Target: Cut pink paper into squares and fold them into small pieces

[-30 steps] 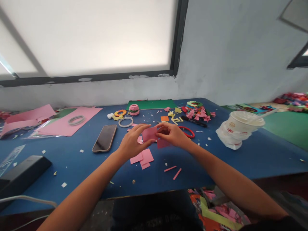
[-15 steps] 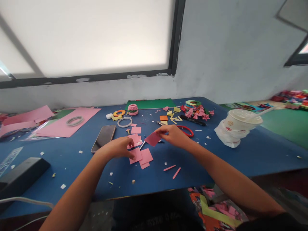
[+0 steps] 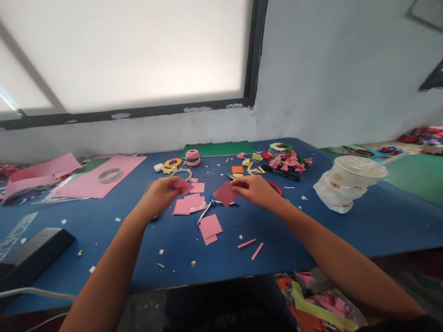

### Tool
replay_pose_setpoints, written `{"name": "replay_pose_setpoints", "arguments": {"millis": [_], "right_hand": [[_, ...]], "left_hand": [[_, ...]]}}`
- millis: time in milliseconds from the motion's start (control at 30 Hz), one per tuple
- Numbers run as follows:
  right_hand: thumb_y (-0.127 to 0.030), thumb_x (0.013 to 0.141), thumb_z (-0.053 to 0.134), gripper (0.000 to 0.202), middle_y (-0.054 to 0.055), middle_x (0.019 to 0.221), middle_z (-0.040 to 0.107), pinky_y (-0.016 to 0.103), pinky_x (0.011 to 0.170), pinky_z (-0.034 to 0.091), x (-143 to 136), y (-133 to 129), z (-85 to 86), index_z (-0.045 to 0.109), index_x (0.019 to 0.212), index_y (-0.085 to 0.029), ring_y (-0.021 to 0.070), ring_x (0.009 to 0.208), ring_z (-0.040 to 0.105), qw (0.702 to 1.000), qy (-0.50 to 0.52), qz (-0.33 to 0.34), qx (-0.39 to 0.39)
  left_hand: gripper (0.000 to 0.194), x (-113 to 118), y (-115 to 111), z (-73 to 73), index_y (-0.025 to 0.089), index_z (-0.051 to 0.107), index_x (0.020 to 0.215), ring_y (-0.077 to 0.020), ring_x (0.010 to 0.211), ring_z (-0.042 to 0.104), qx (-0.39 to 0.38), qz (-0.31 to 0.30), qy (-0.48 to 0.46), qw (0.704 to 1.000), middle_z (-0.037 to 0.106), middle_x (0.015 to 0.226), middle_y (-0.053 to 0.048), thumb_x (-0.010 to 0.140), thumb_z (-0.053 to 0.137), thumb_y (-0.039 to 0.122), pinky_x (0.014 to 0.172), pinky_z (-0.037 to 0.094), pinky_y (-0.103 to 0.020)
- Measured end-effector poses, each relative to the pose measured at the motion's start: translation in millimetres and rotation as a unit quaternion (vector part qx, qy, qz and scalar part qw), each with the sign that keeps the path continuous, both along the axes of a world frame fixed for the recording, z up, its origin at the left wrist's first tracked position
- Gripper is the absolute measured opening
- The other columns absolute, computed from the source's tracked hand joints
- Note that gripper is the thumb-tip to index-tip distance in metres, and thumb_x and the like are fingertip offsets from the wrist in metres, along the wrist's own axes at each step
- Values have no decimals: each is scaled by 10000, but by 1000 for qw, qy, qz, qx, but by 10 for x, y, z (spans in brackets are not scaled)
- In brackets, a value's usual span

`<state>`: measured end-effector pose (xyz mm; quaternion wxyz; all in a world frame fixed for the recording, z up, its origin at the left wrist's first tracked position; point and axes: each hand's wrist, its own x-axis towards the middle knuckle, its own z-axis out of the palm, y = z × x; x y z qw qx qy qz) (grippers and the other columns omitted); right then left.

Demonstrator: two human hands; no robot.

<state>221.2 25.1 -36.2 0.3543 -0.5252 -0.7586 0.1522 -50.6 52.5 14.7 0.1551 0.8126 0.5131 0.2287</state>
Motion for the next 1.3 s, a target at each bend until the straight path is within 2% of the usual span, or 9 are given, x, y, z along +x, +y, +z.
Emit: {"name": "replay_pose_setpoints", "arguments": {"millis": [67,133,267,367,567,700,900,1167,1300], "right_hand": [[-225,781,552,190,36,855,708,258,674,475,84,37,18,694,902,-186,164,744,645,999,-5,-47,14],[-241,774,557,188,38,846,711,265,668,473,186,68,45,701,880,-184,171,738,649,996,-15,-89,18],[-249,756,569,182,31,855,714,273,677,473,390,116,98,706,864,-197,177,747,651,987,-18,-159,23],[-249,744,581,177,33,853,714,276,693,472,453,129,116,707,856,-193,179,755,650,983,-19,-180,25],[-244,756,565,190,34,852,714,257,664,463,335,89,113,701,877,-188,174,760,651,988,-43,-150,-5],[-243,762,553,186,29,815,712,249,626,444,273,66,102,701,861,-191,167,722,646,990,-72,-125,-1],[-247,770,535,193,22,754,705,244,604,436,227,61,83,699,854,-186,153,666,636,994,-68,-89,-13],[-237,764,549,182,30,825,709,262,638,453,230,88,36,698,859,-196,166,710,640,996,-58,-73,1],[-247,764,556,195,33,824,707,249,634,461,205,68,33,693,887,-181,160,699,637,999,-30,-24,-27]], "left_hand": [[309,-42,38,-2,211,645,956,-186,787,597,49,54,32,997,678,881,-27,760,407,212,680,418,-265],[361,-82,69,-32,218,641,1002,-208,847,603,35,64,98,993,679,946,-41,773,362,207,704,426,-278],[366,-141,105,-112,246,649,1015,-229,937,601,-119,-22,206,971,665,1050,-32,732,418,240,753,442,-281],[361,-106,110,-161,229,633,1032,-234,941,601,-155,-45,215,963,649,1074,-49,734,443,300,768,448,-294],[537,121,126,-336,190,552,1135,-265,1056,533,-35,-118,170,978,571,1194,-96,688,564,487,880,401,-331],[383,164,150,-400,212,596,1061,-244,936,583,-37,-126,191,973,638,1064,-80,767,491,435,734,426,-297],[296,158,174,-337,199,642,894,-199,706,595,2,-87,173,981,666,792,-58,826,403,359,592,385,-269],[197,138,182,-275,218,642,815,-212,798,598,55,-44,139,988,678,857,-43,781,473,315,689,415,-293],[194,150,143,-257,215,638,876,-204,791,606,104,-51,163,980,685,784,-26,774,488,284,952,320,-390]]}}
